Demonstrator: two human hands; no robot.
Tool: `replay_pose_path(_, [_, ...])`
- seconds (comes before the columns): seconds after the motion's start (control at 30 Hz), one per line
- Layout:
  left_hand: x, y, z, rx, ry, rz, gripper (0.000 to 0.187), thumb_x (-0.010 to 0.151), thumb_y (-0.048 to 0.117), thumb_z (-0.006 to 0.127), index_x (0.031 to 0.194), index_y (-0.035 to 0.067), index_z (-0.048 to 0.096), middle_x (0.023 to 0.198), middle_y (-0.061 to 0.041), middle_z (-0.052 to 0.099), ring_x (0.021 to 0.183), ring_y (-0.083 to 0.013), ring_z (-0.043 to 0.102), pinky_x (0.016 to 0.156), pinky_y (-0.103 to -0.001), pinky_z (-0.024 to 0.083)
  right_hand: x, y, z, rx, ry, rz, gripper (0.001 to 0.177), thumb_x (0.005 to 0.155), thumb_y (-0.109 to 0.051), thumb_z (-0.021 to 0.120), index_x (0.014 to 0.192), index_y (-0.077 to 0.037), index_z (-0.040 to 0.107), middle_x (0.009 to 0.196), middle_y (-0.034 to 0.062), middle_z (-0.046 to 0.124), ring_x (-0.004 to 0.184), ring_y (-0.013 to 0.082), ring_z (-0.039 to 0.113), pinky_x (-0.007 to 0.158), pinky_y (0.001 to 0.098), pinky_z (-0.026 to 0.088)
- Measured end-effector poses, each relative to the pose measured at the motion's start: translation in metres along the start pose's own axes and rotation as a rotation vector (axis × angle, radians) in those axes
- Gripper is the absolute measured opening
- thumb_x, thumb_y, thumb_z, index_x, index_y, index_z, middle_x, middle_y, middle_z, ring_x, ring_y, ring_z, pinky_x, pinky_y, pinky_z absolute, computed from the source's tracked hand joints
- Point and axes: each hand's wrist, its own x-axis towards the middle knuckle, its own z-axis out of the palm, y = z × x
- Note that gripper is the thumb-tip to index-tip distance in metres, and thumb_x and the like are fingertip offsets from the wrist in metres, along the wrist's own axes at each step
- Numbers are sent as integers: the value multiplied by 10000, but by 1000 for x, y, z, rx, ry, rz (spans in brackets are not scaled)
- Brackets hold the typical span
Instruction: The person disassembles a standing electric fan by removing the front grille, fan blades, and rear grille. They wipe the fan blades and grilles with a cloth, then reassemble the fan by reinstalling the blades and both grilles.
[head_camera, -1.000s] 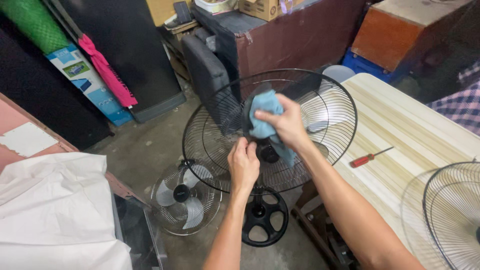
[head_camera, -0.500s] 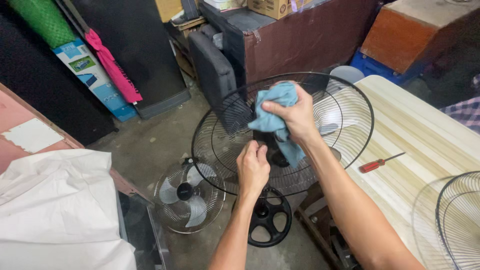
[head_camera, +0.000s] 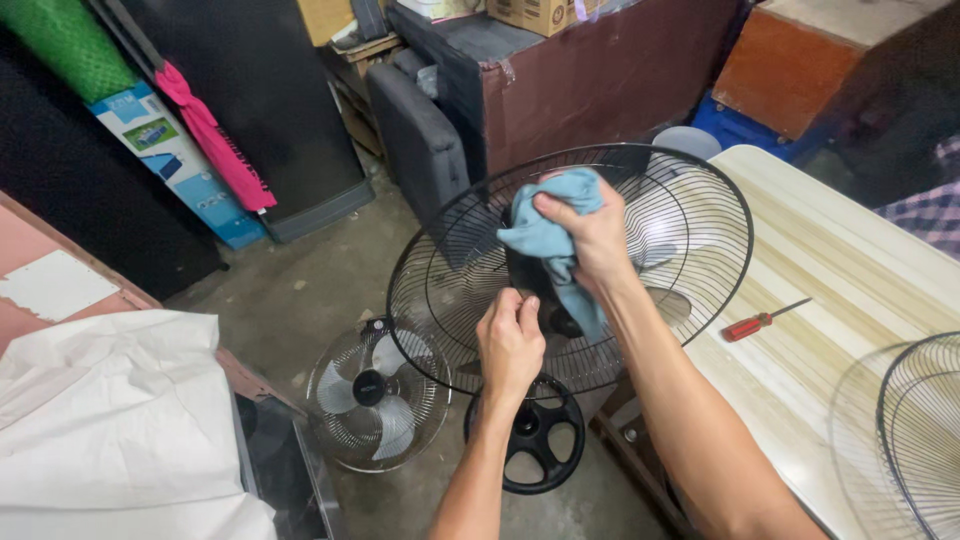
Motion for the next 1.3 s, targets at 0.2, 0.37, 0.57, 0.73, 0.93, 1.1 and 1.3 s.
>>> replay_pose_path(0.2, [-1, -14, -3, -38, 46, -6, 147, 917, 119, 657, 915, -20, 611, 828, -209, 697, 763, -394, 691, 680, -477, 515, -15, -15, -7, -820, -353, 81, 275, 790, -155, 877, 1036, -80, 778, 936, 54, 798, 873, 166, 732, 800, 314, 563])
replay_pose_path(0.37, [-6, -18, -1, -109, 33, -105, 173, 953, 168, 656, 892, 11, 617, 785, -181, 722, 716, -334, 719, 670, -447, 538, -33, -55, -39, -1112, -197, 18, 224, 856, -275, 826, 1012, -121, 782, 874, 57, 787, 824, 181, 779, 759, 341, 581])
replay_pose_path(0.57, [-13, -13, 7, -130, 14, -133, 193, 1019, 219, 574, 1019, 26, 569, 845, -180, 718, 758, -347, 723, 660, -462, 539, -62, -47, -68, -1602, -445, 225, 328, 734, -89, 772, 1047, -186, 795, 825, 118, 768, 827, 316, 743, 756, 419, 555])
replay_pose_path(0.73, [-11, -6, 11, -24, 19, -145, 211, 1036, 236, 559, 1027, 25, 557, 846, -198, 710, 777, -383, 714, 674, -488, 523, -82, -28, -114, -1334, -174, 238, 243, 751, -68, 779, 986, -129, 787, 796, 108, 769, 756, 254, 746, 712, 381, 556])
replay_pose_path(0.93, [-10, -5, 10, 11, 54, -50, 192, 1033, 222, 556, 1044, 31, 567, 865, -188, 715, 776, -393, 712, 675, -494, 521, -130, 31, -168, -679, 149, 182, 220, 770, 6, 829, 963, -22, 726, 863, 64, 772, 775, 158, 713, 729, 328, 570])
replay_pose_path(1.1, [-12, -7, 10, 23, 49, -31, 168, 1050, 200, 525, 1050, 34, 546, 877, -208, 699, 792, -426, 694, 678, -505, 506, -161, 84, -176, 52, 466, 110, 319, 861, -61, 784, 1142, -45, 635, 1050, 78, 712, 931, 205, 705, 835, 390, 583])
replay_pose_path(1.3, [-15, -14, 13, 21, 102, -44, 168, 1052, 197, 521, 1027, 32, 537, 854, -224, 689, 809, -458, 674, 683, -530, 486, -160, 95, -131, 771, 603, 379, 443, 851, -471, 631, 1131, -128, 633, 1087, 76, 715, 995, 254, 709, 890, 463, 569])
